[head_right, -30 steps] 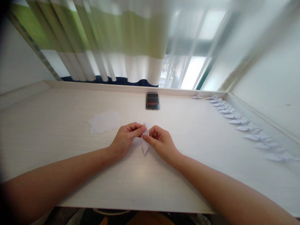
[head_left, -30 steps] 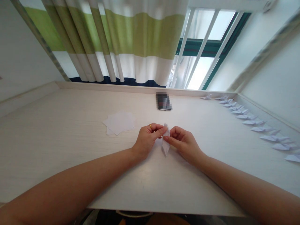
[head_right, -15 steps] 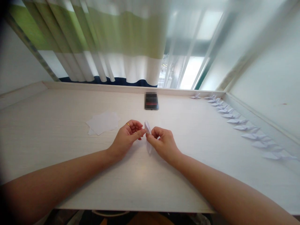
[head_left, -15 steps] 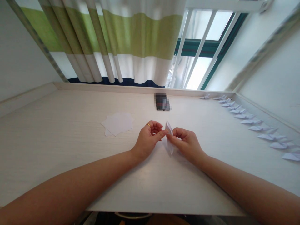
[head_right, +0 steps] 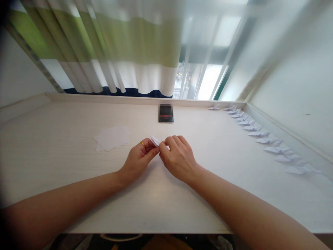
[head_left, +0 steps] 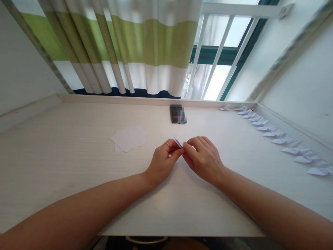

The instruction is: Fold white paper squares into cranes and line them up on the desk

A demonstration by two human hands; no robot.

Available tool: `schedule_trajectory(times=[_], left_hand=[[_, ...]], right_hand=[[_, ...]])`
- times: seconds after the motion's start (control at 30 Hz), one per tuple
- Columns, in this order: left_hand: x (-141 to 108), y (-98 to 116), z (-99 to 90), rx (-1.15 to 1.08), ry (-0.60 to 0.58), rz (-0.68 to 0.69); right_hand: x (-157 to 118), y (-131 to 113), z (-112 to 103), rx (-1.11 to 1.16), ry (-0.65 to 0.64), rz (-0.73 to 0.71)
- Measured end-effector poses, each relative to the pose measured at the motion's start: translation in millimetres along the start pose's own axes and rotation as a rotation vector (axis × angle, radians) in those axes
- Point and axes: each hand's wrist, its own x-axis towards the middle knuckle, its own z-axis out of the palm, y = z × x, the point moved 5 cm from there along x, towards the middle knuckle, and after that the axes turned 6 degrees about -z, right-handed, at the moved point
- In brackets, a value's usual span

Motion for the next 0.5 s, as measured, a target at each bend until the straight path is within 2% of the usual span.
schedule_trajectory(times=[0.17,0.4,0.5], left_hand=[[1,6,-3.7,-0.193,0.051,0.046],[1,7,-3.9,-0.325,0.05,-0.002],[4,1,-5.7,-0.375,0.046,-0.063]], right_hand=[[-1,-1,-2,0.112,0.086,-0.023],[1,-12,-4,0.172,0.06,-0.105],[1,-11,-5,0.292,0.007,-0.06]])
